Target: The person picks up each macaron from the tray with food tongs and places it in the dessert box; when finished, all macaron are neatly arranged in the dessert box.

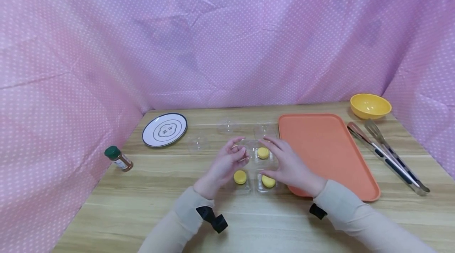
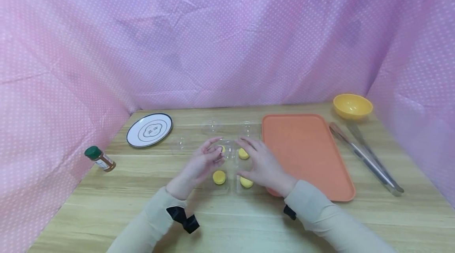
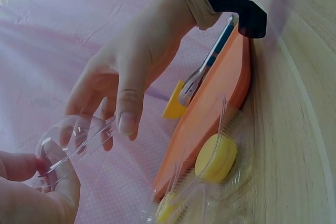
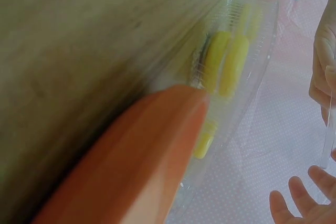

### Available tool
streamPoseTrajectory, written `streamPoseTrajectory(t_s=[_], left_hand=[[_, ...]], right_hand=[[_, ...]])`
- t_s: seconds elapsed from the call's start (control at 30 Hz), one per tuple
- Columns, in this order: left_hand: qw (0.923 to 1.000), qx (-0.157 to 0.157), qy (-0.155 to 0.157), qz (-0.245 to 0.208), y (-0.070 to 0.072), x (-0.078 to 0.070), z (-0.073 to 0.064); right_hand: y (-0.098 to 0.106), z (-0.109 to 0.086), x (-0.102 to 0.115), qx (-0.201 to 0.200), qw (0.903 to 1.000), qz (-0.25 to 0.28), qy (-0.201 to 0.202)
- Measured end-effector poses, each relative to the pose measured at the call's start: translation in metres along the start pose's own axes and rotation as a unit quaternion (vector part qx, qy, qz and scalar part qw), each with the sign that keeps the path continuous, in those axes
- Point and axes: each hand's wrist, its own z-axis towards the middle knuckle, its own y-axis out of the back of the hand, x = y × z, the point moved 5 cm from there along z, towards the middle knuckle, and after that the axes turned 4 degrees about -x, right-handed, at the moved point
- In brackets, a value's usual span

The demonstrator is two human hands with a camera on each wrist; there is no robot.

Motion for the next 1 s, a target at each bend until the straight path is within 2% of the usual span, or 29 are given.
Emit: streamPoseTrajectory(t_s=[0.1, 0.17, 0.3, 0.37, 0.4, 0.47, 0.5, 0.53, 0.57, 0.67, 0.73, 0.77, 0.8, 0.83, 0.9, 0.93, 1.0], left_hand=[[1.0, 0.003, -0.002, -0.003, -0.004, 0.0, 0.0], [0.9999, 0.0, -0.007, 0.011, -0.004, 0.0, 0.0], [0.9959, -0.009, -0.035, 0.083, -0.002, 0.0, 0.0], [0.9884, -0.012, -0.06, 0.139, 0.001, -0.002, -0.001], [0.9821, -0.015, -0.074, 0.173, 0.002, -0.003, -0.002], [0.9637, -0.011, -0.105, 0.245, 0.003, -0.005, -0.003], [0.9524, -0.005, -0.122, 0.279, 0.004, -0.007, -0.004], [0.9374, 0.002, -0.139, 0.319, 0.004, -0.008, -0.006], [0.9182, 0.012, -0.159, 0.363, 0.003, -0.009, -0.007], [0.8501, 0.052, -0.213, 0.479, 0.001, -0.01, -0.011], [0.7969, 0.078, -0.246, 0.546, -0.001, -0.01, -0.015], [0.7728, 0.09, -0.259, 0.573, -0.002, -0.008, -0.016], [0.7539, 0.1, -0.267, 0.592, -0.003, -0.007, -0.018], [0.7386, 0.11, -0.273, 0.607, -0.003, -0.006, -0.019], [0.7156, 0.125, -0.282, 0.627, -0.004, -0.004, -0.02], [0.7067, 0.13, -0.284, 0.635, -0.005, -0.003, -0.02], [0.6941, 0.137, -0.289, 0.645, -0.005, -0.001, -0.02]], right_hand=[[0.0, 0.0, -0.002, -0.005, 1.0, -0.002, 0.006], [0.0, 0.0, -0.002, -0.008, 0.9999, -0.003, 0.009], [0.001, -0.002, -0.004, -0.004, 1.0, -0.002, 0.006], [0.001, -0.003, -0.004, 0.002, 1.0, -0.002, 0.004], [0.001, -0.003, -0.005, 0.007, 1.0, -0.003, 0.003], [0.002, -0.004, -0.005, 0.015, 0.9999, -0.001, 0.001], [0.003, -0.004, -0.006, 0.02, 0.9998, -0.001, -0.001], [0.004, -0.005, -0.006, 0.025, 0.9997, 0.002, -0.003], [0.004, -0.005, -0.006, 0.03, 0.9995, 0.003, -0.005], [0.006, -0.008, -0.007, 0.048, 0.9988, 0.001, -0.011], [0.007, -0.011, -0.008, 0.059, 0.9981, 0.001, -0.015], [0.007, -0.012, -0.008, 0.064, 0.9979, -0.001, -0.016], [0.007, -0.013, -0.008, 0.068, 0.9976, -0.002, -0.016], [0.008, -0.015, -0.009, 0.072, 0.9972, -0.003, -0.017], [0.008, -0.017, -0.009, 0.079, 0.9967, -0.007, -0.017], [0.008, -0.018, -0.009, 0.082, 0.9965, -0.01, -0.017], [0.008, -0.02, -0.01, 0.085, 0.9961, -0.016, -0.017]])
